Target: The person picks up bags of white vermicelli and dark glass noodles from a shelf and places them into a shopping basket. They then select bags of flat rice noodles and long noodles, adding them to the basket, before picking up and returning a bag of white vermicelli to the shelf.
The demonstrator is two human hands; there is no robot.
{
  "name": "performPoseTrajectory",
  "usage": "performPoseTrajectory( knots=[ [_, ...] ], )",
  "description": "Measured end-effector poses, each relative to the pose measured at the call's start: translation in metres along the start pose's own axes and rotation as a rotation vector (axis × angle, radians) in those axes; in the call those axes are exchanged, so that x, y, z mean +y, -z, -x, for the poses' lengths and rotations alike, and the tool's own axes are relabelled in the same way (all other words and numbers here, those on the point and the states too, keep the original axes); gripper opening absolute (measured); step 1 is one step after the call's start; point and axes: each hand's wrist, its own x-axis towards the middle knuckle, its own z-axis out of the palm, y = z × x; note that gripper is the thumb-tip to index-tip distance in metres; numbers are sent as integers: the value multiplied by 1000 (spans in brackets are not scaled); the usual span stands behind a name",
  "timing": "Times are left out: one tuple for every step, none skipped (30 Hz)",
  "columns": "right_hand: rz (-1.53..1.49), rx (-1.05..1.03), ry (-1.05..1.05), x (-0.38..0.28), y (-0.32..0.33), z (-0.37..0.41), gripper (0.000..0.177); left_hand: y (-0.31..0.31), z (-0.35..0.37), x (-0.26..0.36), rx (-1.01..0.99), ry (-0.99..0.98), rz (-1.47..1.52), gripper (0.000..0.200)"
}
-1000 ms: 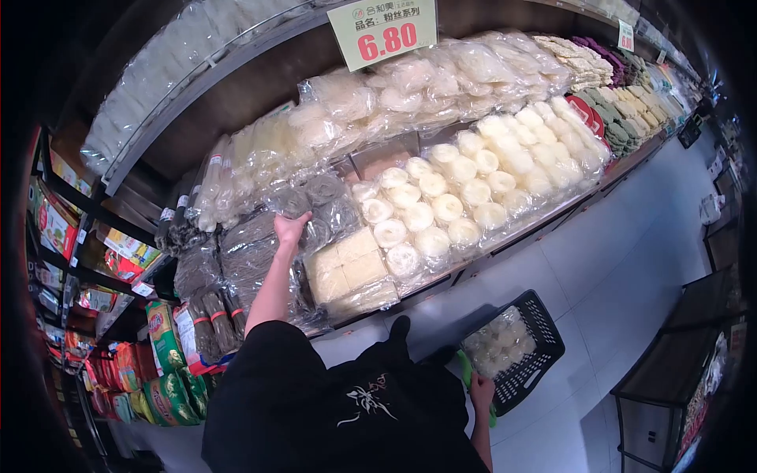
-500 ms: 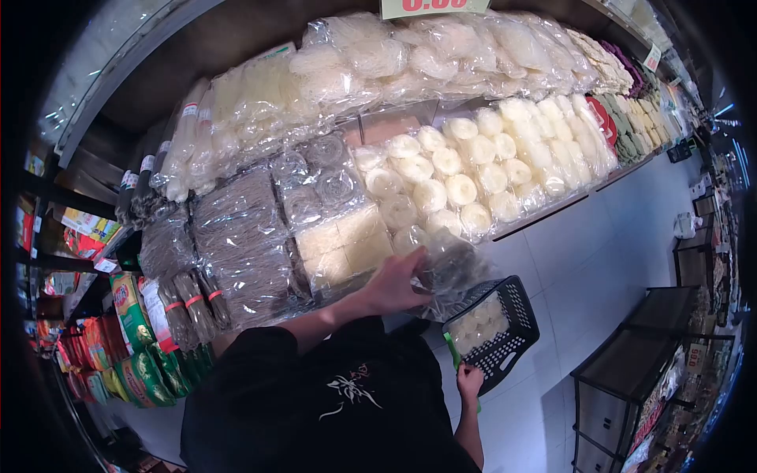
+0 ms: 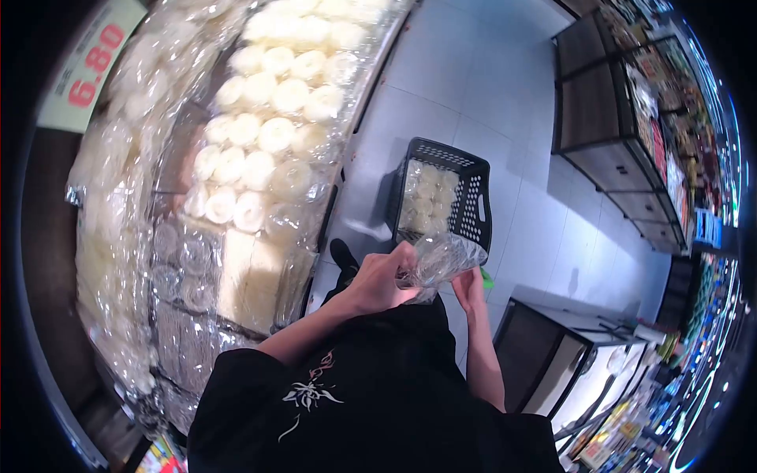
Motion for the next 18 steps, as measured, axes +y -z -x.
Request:
performPoseTrajectory(
  knots=[
    [-199, -116, -51, -20, -29, 23, 64, 0, -11, 0, -117, 118, -11, 54],
    [-227, -96, -34, -21, -16, 24, 64, -7, -24, -3, -155, 115, -17, 54],
    [-281, -230, -23, -23, 1, 25, 63, -18, -36, -8, -111, 199, 210, 58],
    [-330, -369, -8, -26, 7, 24, 63, -28, -49, -15, -60, 288, 432, 63],
    [-316, -348, -16, -28, 11, 18, 50, -38, -63, -25, -76, 354, 429, 70],
    [-341, -334, -7, -42, 1, 12, 50, -51, -77, -45, -102, 366, 416, 70],
    [-70, -216, -40, -61, -13, 6, 46, -66, -90, -73, -81, 378, 368, 69],
    [203, -100, -80, -75, -19, -6, 41, -81, -100, -95, -57, 390, 319, 68],
    [139, -33, -131, -80, -16, -21, 33, -94, -110, -110, -72, 400, 303, 68],
    [116, -29, -134, -81, 0, -41, 33, -106, -122, -123, -40, 423, 297, 66],
    [150, -51, -143, -78, 19, -64, 34, -116, -135, -139, -7, 443, 289, 65],
    [183, -71, -153, -76, 37, -87, 34, -129, -144, -159, -23, 454, 271, 65],
    [132, -14, -235, -77, 51, -109, 32, -142, -150, -176, 16, 581, 377, 69],
    [109, -12, -241, -77, 65, -134, 32, -153, -156, -194, 61, 705, 481, 72],
    [93, -9, -285, -71, 86, -161, 32, -162, -162, -200, 51, 721, 464, 72],
    [81, -5, -334, -64, 104, -184, 32, -173, -163, -201, 113, 785, 309, 75],
    [73, 33, -355, -56, 121, -210, 32, -184, -164, -202, 176, 839, 150, 77],
    [53, 43, -370, -52, 131, -230, 32, -193, -154, -200, 106, 761, -85, 79]
  ],
)
